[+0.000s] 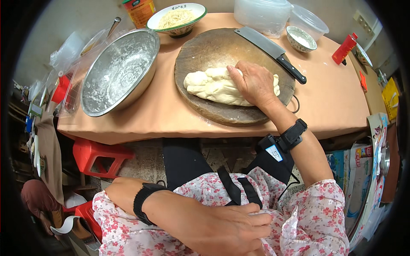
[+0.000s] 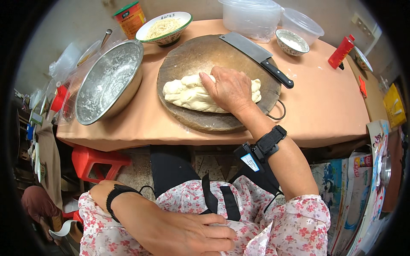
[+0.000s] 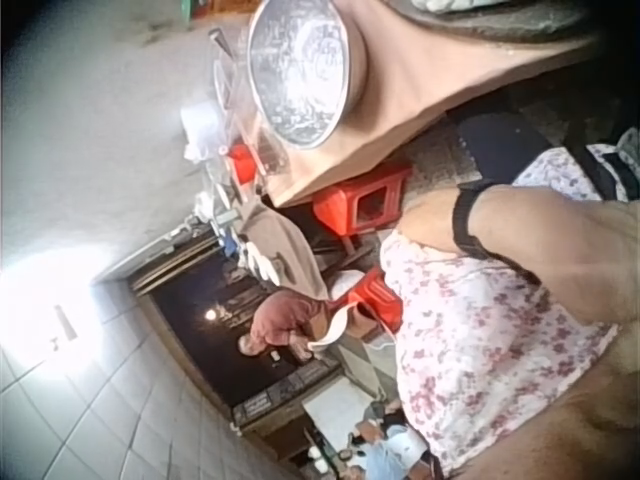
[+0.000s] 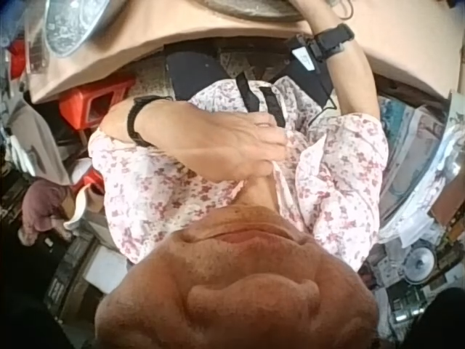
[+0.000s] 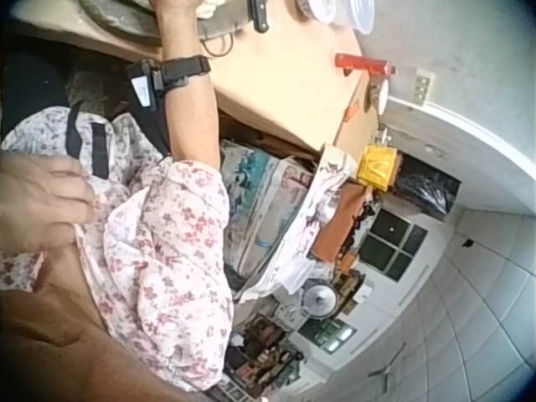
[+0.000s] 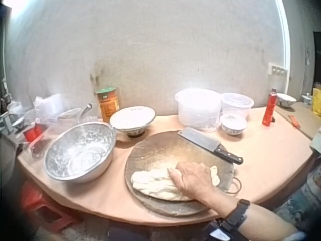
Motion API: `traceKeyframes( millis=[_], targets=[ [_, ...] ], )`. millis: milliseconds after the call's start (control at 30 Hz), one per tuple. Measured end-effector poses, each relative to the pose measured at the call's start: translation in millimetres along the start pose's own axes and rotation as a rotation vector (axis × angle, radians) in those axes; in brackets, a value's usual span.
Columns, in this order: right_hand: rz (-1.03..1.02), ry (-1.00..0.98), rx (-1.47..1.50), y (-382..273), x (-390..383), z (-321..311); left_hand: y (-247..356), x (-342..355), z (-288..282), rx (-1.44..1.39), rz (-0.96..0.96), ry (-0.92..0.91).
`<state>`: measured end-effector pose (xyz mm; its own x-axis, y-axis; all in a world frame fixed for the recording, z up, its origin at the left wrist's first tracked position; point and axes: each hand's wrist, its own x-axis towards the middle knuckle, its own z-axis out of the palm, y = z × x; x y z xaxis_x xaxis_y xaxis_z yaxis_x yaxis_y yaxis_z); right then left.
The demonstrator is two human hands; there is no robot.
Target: Cutting and kneading dough on a wooden board.
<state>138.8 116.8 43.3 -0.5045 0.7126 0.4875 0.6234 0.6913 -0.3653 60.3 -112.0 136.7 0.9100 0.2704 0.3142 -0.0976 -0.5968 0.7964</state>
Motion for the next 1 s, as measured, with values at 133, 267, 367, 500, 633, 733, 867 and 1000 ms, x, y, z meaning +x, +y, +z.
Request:
traceKeyframes(
  millis=[133,267,367,500,633,733,867,1000],
  targets=[
    [0.014,0.002,0.007,0.5,0.1,-0.4,1.9,-1.6,-2.2,0.080,-0.031,-0.096],
    [0.027,-0.001,0.010,1.0,-0.2,-0.4,4.5,1.3,12.2,0.226,-0.061,0.105],
    [0.014,0.013,0.011,0.7,0.2,-0.2,5.2,-0.2,3.3,0.058,-0.091,-0.086],
    [0.006,-0.008,-0.006,0.8,0.6,0.3,6.4,-9.1,-10.8,-0.068,-0.054,-0.124],
    [0.019,0.018,0.015,2.1,-1.6,1.2,26.5,2.3,-15.3,-0.378,-0.287,-0.063],
    [0.005,0.020,-0.010,3.1,-0.3,2.2,13.7,0.4,1.8,-0.146,-0.135,0.051],
    [-0.007,0.038,0.014,1.0,-0.2,3.5,7.0,-0.4,3.3,-0.170,0.070,0.044],
    [-0.004,0.023,0.014,2.8,0.0,2.6,1.6,-1.3,0.1,-0.234,0.083,0.062]
  ],
)
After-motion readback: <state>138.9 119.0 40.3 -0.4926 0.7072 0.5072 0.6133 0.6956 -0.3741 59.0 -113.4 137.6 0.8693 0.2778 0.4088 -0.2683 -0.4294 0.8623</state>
